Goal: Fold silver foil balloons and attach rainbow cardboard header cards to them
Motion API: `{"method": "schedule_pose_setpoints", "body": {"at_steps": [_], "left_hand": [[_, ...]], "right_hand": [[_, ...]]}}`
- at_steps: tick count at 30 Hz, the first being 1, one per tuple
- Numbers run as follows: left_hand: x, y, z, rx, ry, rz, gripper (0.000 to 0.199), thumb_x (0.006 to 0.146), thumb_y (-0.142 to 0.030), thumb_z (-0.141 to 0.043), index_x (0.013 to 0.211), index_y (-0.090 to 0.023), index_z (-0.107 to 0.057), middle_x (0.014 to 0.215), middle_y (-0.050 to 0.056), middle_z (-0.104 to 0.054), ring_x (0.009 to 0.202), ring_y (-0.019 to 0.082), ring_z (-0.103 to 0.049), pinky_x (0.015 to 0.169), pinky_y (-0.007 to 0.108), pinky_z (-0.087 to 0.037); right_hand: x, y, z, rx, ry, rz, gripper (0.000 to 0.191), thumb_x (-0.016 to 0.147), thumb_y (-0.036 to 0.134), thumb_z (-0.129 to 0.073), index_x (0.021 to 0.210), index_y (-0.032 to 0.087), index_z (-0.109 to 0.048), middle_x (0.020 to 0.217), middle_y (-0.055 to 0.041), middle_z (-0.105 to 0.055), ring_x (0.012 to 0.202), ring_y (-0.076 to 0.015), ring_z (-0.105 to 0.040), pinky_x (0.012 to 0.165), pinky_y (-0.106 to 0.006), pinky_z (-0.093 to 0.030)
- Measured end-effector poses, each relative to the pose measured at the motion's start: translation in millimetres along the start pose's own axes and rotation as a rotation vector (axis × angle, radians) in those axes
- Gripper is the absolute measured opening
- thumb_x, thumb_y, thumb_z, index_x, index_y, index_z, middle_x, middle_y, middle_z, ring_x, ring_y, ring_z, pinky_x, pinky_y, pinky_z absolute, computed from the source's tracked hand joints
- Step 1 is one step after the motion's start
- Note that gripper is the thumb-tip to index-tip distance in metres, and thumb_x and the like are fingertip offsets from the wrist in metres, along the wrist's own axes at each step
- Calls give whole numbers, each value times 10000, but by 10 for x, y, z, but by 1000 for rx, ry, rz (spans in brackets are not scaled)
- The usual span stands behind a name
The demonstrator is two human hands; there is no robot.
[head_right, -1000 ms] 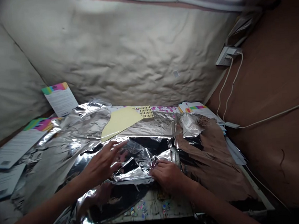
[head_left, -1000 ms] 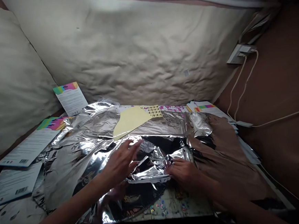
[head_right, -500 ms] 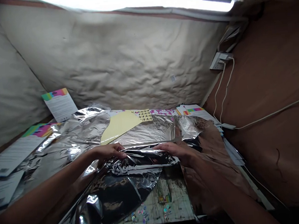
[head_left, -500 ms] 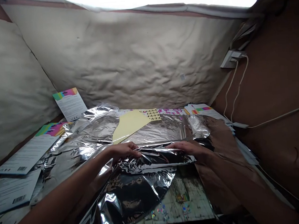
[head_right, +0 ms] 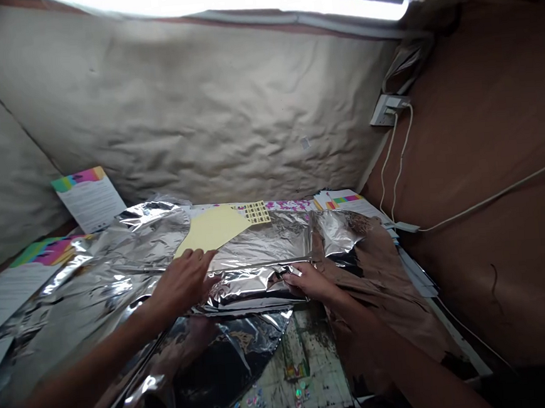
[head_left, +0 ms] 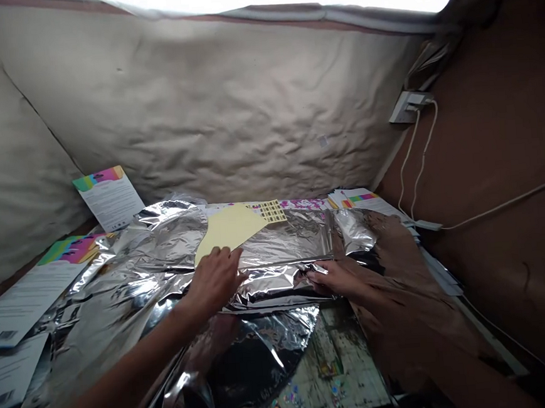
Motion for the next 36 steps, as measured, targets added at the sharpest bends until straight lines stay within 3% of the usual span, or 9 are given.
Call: {"method": "schedule_pose_setpoints", "body": {"at_steps": [4,10,13,15,18,20,22,30,36], "left_hand": [[-126,-255,-414,128,19,-178,624,974,-557,-399,1502,-224,-385,1531,132,-420,1428,334,-330,1155,515,-218],[-217,-165,-890,116,72,-73,813,923,-720,-290,1570,-231,-233,1633,110,-185,1501,370,-123,1182,572,-96],[-217,-143,-920,109,63,-71,820,918,-733,-267,1572,-240,-223,1635,112,-171,1502,373,-111,1177,593,-82],[-212,-152,-932,114,62,-73,799,924,-723,-275,1571,-257,-224,1636,104,-179,1502,371,-119,1177,598,-83],[-207,-143,-921,134,56,-75,791,930,-716,-278,1568,-250,-237,1633,111,-189,1501,369,-127,1177,598,-84],[-209,-89,-867,139,61,-73,809,914,-737,-297,1566,-261,-242,1631,110,-195,1498,372,-141,1174,593,-103],[-214,-2,-787,132,85,-78,814,892,-763,-316,1564,-312,-230,1630,95,-203,1494,370,-162,1168,599,-113],[-188,235,-635,139,131,-113,825,879,-774,-341,1563,-330,-211,1631,113,-172,1496,361,-164,1160,606,-99],[-282,-30,-553,187,28,-277,537,1022,-471,-316,1531,-299,-327,1636,85,-188,1512,292,-134,1185,561,-40]], "right_hand": [[28,-50,43,13,-13,-15,372,715,551,-675,800,193,-628,586,38,-496,491,-107,-398,462,-241,-265],[23,-258,111,-42,-293,32,520,724,424,-723,1145,136,-621,821,-63,-700,721,-226,-651,638,-334,-501],[-102,-184,40,-409,-618,286,477,851,369,-634,1279,167,-580,1122,-138,-699,1023,-305,-656,858,-455,-527],[-182,-69,-96,-733,-693,544,420,932,309,-546,1336,194,-564,1321,-134,-620,1271,-317,-525,1047,-509,-427],[-164,25,-357,-1076,-373,654,490,984,372,-484,1445,207,-481,1518,-97,-451,1453,-304,-297,1173,-517,-275],[-62,-13,-473,-1173,-142,485,634,974,529,-456,1519,216,-370,1596,-82,-317,1487,-312,-210,1189,-524,-227],[54,-103,-514,-1186,-56,313,728,959,638,-381,1556,232,-278,1635,-62,-199,1505,-308,-142,1198,-528,-179],[104,-186,-495,-1137,-41,192,788,961,657,-337,1581,198,-173,1653,-87,-60,1521,-281,-25,1214,-496,-91],[43,60,-323,-1136,-97,257,572,1012,465,-394,1523,209,-360,1619,-107,-249,1494,-295,-200,1190,-489,-216]]}}
Point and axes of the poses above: each hand's wrist, its own x-axis towards the middle knuckle, its own z-axis out of the back of the hand, y = z × x, the point moved 1 cm from there along x, towards the middle knuckle
